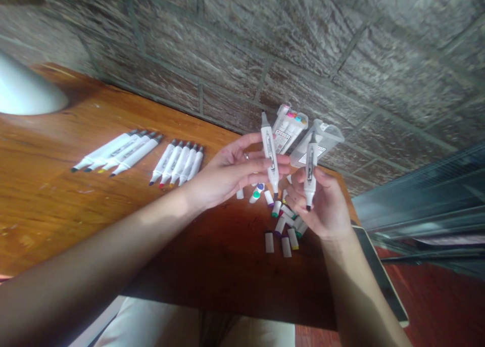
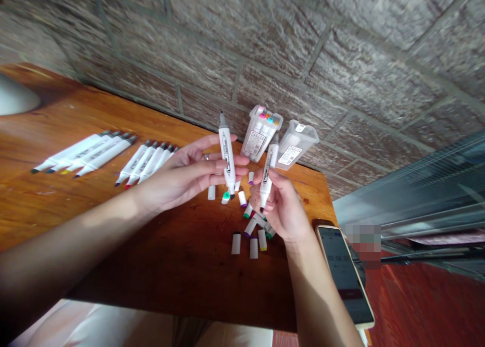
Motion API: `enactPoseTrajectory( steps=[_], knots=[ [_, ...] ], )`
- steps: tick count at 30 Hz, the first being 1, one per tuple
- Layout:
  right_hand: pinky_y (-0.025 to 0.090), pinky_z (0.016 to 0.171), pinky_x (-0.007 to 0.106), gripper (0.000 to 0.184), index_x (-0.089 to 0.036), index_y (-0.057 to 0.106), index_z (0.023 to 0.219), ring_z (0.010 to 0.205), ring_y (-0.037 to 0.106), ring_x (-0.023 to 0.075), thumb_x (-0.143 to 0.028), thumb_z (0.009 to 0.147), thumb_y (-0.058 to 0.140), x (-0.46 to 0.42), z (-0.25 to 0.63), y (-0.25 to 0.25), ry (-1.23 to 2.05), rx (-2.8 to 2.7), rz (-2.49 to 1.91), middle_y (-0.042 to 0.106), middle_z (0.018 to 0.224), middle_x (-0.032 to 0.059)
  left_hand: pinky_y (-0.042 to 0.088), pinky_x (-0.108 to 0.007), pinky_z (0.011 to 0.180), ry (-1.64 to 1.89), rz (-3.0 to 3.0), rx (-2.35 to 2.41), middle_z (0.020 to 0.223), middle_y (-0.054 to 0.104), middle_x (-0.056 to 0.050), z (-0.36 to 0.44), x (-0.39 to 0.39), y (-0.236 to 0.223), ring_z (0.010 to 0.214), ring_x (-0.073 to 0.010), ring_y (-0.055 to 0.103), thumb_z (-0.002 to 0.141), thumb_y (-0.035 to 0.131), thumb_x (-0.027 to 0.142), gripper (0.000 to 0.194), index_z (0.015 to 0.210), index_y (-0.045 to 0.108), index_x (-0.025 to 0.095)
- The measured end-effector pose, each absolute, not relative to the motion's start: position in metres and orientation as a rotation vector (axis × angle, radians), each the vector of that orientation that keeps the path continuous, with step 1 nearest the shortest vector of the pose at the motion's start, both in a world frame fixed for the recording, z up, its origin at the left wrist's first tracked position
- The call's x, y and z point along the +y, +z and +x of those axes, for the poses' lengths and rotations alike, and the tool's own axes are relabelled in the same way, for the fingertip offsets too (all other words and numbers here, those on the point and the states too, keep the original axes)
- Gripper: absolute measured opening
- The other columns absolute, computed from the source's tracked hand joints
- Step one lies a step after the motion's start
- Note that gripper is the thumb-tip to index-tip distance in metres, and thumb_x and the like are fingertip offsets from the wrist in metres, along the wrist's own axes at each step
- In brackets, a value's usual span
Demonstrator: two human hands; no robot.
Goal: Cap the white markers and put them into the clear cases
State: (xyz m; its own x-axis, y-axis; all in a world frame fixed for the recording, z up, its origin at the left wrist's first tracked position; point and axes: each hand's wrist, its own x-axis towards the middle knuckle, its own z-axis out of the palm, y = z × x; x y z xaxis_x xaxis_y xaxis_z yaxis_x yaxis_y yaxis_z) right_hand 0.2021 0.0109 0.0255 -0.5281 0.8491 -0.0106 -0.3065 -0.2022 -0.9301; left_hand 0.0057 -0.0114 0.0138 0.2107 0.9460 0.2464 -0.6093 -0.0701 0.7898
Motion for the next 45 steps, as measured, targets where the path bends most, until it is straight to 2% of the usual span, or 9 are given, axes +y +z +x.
enactPoseTrajectory(
  steps=[3, 7, 10, 12, 18, 25, 30, 45],
  knots=[
    [0.03, 0.039, 0.02, 0.027, -0.02, 0.066, 0.073, 0.045, 0.03, 0.0064, -0.045, 0.079, 0.067, 0.011, 0.204, 0.024, 1.752, -1.264, -0.752, 0.046, 0.06, -0.0039, 0.056, -0.044, 0.096, 1.347, 0.961, 0.431, 0.112, 0.075, -0.012, 0.005, -0.012, 0.014, 0.103, -0.027, 0.073, 0.081, 0.074, 0.014, 0.039, 0.119, 0.062, 0.018],
    [0.026, 0.037, 0.018, 0.019, -0.019, 0.071, 0.084, 0.044, 0.03, 0.0041, -0.038, 0.078, 0.071, 0.01, 0.206, 0.023, 1.637, -1.338, -0.814, 0.057, 0.067, -0.0023, 0.057, -0.042, 0.096, 1.356, 0.969, 0.457, 0.12, 0.072, -0.011, 0.006, -0.014, 0.015, 0.108, -0.0281, 0.07, 0.078, 0.077, 0.014, 0.041, 0.117, 0.066, 0.02],
    [0.022, 0.036, 0.017, 0.025, -0.024, 0.071, 0.099, 0.043, 0.029, 0.0037, -0.034, 0.077, 0.076, 0.01, 0.207, 0.022, 1.553, -1.393, -0.827, 0.057, 0.068, -0.0038, 0.058, -0.038, 0.094, 1.364, 0.967, 0.485, 0.118, 0.072, -0.009, 0.007, -0.014, 0.013, 0.11, -0.0276, 0.07, 0.076, 0.079, 0.015, 0.044, 0.118, 0.068, 0.021],
    [0.022, 0.036, 0.017, 0.029, -0.026, 0.07, 0.102, 0.044, 0.03, 0.0037, -0.035, 0.076, 0.078, 0.01, 0.207, 0.021, 1.521, -1.402, -0.828, 0.056, 0.068, -0.0046, 0.059, -0.037, 0.092, 1.363, 0.954, 0.503, 0.115, 0.073, -0.009, 0.007, -0.014, 0.012, 0.108, -0.0269, 0.07, 0.075, 0.079, 0.016, 0.045, 0.118, 0.068, 0.021],
    [0.025, 0.036, 0.019, 0.035, -0.023, 0.072, 0.101, 0.042, 0.03, 0.0053, -0.053, 0.086, 0.065, 0.01, 0.202, 0.021, 1.429, -1.374, -0.85, 0.049, 0.06, -0.0045, 0.058, -0.038, 0.094, 1.352, 0.939, 0.516, 0.116, 0.073, -0.011, 0.009, -0.014, 0.013, 0.108, -0.0276, 0.07, 0.075, 0.08, 0.015, 0.041, 0.115, 0.069, 0.018],
    [0.023, 0.036, 0.019, 0.027, -0.022, 0.071, 0.093, 0.044, 0.033, 0.0056, -0.046, 0.082, 0.072, 0.011, 0.2, 0.02, 1.424, -1.351, -0.856, 0.046, 0.058, -0.0058, 0.056, -0.041, 0.098, 1.354, 0.958, 0.488, 0.12, 0.072, -0.012, 0.01, -0.013, 0.011, 0.115, -0.0301, 0.067, 0.076, 0.08, 0.017, 0.042, 0.117, 0.069, 0.018],
    [0.024, 0.035, 0.016, 0.027, -0.022, 0.068, 0.098, 0.041, 0.033, 0.003, -0.04, 0.079, 0.076, 0.012, 0.199, 0.018, 1.486, -1.285, -0.805, 0.05, 0.06, -0.0075, 0.057, -0.042, 0.096, 1.353, 0.955, 0.539, 0.12, 0.072, -0.012, 0.011, -0.014, 0.01, 0.112, -0.0299, 0.068, 0.075, 0.081, 0.018, 0.048, 0.121, 0.067, 0.019],
    [0.026, 0.034, 0.017, 0.031, -0.025, 0.066, 0.101, 0.039, 0.035, 0.0032, -0.042, 0.077, 0.078, 0.01, 0.194, 0.019, 1.47, -1.283, -0.79, 0.054, 0.057, -0.0087, 0.059, -0.036, 0.093, 1.326, 0.961, 0.505, 0.119, 0.073, -0.01, 0.015, -0.016, 0.008, 0.11, -0.0272, 0.069, 0.078, 0.077, 0.014, 0.047, 0.123, 0.066, 0.02]
  ],
)
